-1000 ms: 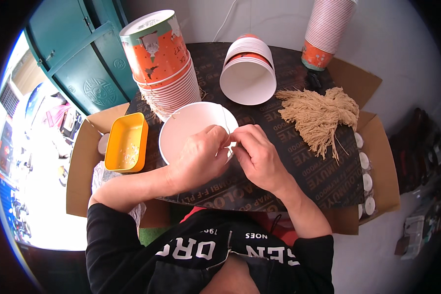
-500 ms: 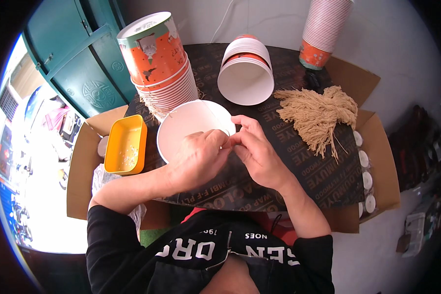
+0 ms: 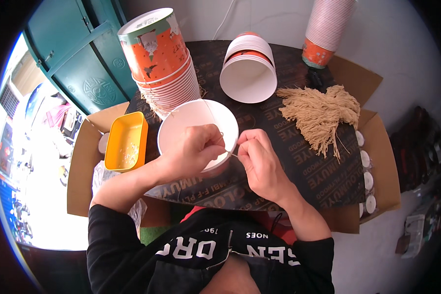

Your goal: Attaching strings to the rims of paper bowls for packaging.

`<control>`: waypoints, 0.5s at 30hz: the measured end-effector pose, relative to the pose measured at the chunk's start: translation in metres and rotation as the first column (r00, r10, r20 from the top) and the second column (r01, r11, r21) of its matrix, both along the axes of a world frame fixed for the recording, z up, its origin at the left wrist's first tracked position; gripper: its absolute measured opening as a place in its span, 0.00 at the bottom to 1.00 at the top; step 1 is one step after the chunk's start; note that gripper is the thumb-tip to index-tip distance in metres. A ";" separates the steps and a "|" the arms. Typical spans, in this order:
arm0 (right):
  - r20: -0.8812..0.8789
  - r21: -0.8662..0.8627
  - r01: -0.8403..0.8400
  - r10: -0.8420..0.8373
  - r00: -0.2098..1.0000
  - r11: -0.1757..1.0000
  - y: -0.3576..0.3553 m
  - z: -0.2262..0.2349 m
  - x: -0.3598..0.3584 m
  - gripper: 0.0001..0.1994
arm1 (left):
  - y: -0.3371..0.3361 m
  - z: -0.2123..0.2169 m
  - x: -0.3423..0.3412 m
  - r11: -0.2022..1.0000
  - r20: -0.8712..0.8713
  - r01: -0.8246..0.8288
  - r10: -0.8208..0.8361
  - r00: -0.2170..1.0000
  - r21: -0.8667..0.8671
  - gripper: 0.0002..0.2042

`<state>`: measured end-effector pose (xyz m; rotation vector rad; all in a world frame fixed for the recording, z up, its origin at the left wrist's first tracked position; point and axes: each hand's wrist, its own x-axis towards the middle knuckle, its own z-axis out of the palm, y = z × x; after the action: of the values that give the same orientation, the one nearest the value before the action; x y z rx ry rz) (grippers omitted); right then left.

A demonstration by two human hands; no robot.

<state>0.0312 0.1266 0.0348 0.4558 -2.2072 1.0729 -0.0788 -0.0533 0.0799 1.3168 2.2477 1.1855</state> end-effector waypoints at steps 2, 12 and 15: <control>0.022 0.028 0.021 -0.022 1.000 0.999 -0.001 -0.002 0.008 0.08 | -0.001 0.011 0.000 0.997 0.048 -0.042 0.046 0.998 -0.071 0.04; 0.187 -0.211 0.048 -0.008 0.982 0.976 -0.001 -0.025 0.012 0.04 | -0.002 0.014 -0.004 0.985 0.198 -0.029 0.064 0.978 -0.172 0.05; 0.408 -0.489 0.092 0.134 0.903 0.868 -0.006 -0.023 0.017 0.10 | -0.004 0.010 -0.005 0.994 0.272 -0.013 0.043 0.961 -0.111 0.04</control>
<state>0.0479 0.1209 0.0120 0.0033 -2.1556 1.8367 -0.0842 -0.0573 0.0899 1.0143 2.1036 1.1584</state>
